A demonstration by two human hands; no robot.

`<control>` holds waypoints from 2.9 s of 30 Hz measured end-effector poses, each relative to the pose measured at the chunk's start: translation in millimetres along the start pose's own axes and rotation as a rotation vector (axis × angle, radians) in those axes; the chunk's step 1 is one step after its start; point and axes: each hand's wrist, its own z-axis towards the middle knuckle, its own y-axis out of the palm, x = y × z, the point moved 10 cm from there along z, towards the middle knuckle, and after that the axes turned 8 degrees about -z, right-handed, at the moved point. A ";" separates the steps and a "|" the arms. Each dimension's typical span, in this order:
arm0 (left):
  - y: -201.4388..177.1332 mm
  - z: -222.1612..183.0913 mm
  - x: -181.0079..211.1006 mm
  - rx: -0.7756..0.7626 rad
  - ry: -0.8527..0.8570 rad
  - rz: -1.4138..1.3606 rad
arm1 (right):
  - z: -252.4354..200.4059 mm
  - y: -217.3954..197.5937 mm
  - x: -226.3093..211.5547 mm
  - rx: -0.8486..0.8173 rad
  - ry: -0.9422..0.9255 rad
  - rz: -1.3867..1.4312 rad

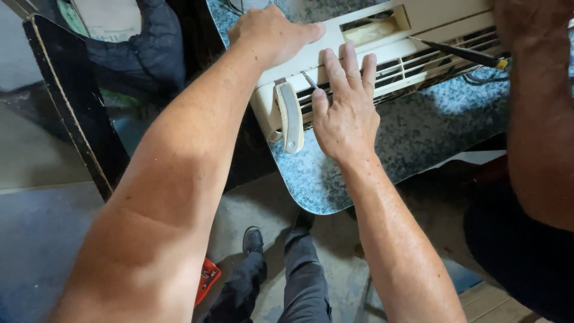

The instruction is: Using a screwdriver to pry and release plastic clips to remove the front cover of an air conditioning unit.

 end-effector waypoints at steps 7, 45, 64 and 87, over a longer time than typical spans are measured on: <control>-1.7 2.8 -6.0 0.006 0.014 -0.004 | 3.3 -9.6 -6.8 -0.056 0.044 -0.040; 10.9 -144.2 -61.0 -0.366 -0.259 -0.876 | 5.6 -9.9 -6.2 0.026 0.009 -0.036; 31.4 -124.0 -53.3 -0.190 -0.332 -0.934 | 17.1 -9.4 -13.6 0.051 -0.044 -0.086; -5.4 -110.0 -22.0 -0.374 -0.503 -0.602 | 32.5 -17.9 -24.5 0.155 -0.120 -0.136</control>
